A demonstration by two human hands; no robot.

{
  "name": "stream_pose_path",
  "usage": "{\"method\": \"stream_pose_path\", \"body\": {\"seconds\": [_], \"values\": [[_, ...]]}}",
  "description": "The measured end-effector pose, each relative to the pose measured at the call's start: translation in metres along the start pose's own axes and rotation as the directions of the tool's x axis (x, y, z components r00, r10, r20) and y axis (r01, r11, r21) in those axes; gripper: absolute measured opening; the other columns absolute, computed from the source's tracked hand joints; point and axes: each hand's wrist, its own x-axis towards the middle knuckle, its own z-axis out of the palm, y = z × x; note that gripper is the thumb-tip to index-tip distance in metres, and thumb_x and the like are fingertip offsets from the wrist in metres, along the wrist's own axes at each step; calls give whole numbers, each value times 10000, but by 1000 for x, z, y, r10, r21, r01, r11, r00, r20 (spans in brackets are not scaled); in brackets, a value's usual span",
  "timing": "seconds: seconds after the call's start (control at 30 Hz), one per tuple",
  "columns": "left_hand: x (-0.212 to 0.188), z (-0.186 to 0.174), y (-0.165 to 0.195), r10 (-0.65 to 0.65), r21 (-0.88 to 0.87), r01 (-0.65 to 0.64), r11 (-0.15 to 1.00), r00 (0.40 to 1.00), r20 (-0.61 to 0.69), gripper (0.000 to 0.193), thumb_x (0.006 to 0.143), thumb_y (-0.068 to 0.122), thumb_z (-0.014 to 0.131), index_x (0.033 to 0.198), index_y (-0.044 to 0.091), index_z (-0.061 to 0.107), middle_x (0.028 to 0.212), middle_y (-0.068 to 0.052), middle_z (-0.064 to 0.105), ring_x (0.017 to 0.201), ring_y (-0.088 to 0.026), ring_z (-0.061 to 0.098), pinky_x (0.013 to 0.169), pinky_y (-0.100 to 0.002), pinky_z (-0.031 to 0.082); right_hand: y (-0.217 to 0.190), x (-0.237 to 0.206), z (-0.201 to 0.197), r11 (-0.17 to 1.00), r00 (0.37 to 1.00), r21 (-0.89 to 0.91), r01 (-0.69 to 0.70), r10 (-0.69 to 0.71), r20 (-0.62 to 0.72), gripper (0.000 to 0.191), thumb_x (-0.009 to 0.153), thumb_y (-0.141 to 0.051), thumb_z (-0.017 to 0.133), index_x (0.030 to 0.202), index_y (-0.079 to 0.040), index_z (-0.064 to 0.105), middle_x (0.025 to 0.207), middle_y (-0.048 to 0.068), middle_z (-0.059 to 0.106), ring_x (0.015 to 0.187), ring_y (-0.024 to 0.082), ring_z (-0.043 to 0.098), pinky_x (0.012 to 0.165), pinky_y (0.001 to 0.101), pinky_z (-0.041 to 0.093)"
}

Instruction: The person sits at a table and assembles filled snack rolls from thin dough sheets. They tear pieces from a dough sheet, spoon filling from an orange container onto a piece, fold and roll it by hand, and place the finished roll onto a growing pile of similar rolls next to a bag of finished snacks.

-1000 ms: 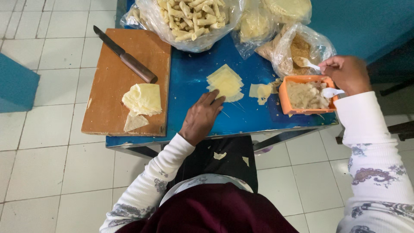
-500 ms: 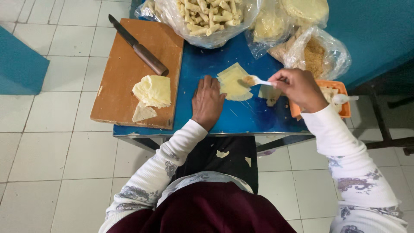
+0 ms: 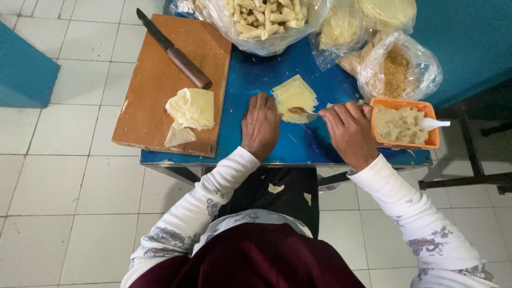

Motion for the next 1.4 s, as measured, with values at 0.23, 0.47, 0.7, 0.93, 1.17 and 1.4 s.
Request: {"method": "stream_pose_path", "body": {"seconds": [0.23, 0.47, 0.7, 0.93, 1.17, 1.4], "values": [[1, 4, -1, 18, -10, -18, 1000, 1000, -8, 146, 904, 53, 643, 999, -41, 583, 1069, -181, 550, 1019, -348, 564, 852, -457, 514, -3, -8, 0, 997, 999, -75, 23, -26, -46, 134, 983, -127, 723, 1117, -124, 713, 997, -4, 619, 1009, 195, 586, 902, 386, 390], [2, -2, 3, 101, -62, -102, 993, 995, -22, 67, 932, -6, 598, 983, -31, 562, 1033, -195, 548, 983, -368, 559, 847, -461, 508, -3, -8, 4, 999, 999, -49, 10, -12, -43, 108, 1001, -127, 725, 1108, -122, 708, 997, -4, 627, 1008, 188, 584, 902, 380, 366], [5, 0, 4, 169, -115, -168, 979, 986, -1, 98, 904, -36, 573, 988, -21, 526, 1015, -194, 557, 978, -385, 568, 854, -481, 511, 67, -46, -32, 920, 979, -335, -206, 198, -58, 142, 1170, -163, 660, 1037, -143, 703, 932, -12, 616, 973, 165, 485, 962, 366, 272], [9, 7, -1, 150, -227, -150, 962, 989, -19, 90, 919, -25, 576, 982, -14, 513, 963, -198, 579, 912, -399, 596, 779, -485, 506, 125, -15, 3, 779, 959, -563, -276, 266, -101, 131, 1020, -165, 623, 916, -161, 702, 963, -19, 621, 1015, 156, 485, 1059, 416, 284], [10, 1, 0, 44, -386, -40, 922, 999, 0, 166, 881, -27, 645, 952, 18, 503, 925, -193, 604, 839, -425, 622, 700, -486, 500, 16, -1, 27, 943, 964, 202, -263, 249, 92, 139, 921, -75, 736, 1059, -75, 743, 990, 111, 682, 912, 312, 584, 820, 438, 442], [12, -2, 4, 2, -418, 8, 908, 1000, 25, 226, 850, -42, 683, 990, 23, 518, 943, -186, 626, 849, -412, 644, 714, -469, 512, -19, 9, 32, 851, 917, 352, -390, 395, 59, 125, 873, -87, 773, 952, -62, 680, 941, 140, 663, 930, 380, 603, 808, 466, 466]]}}
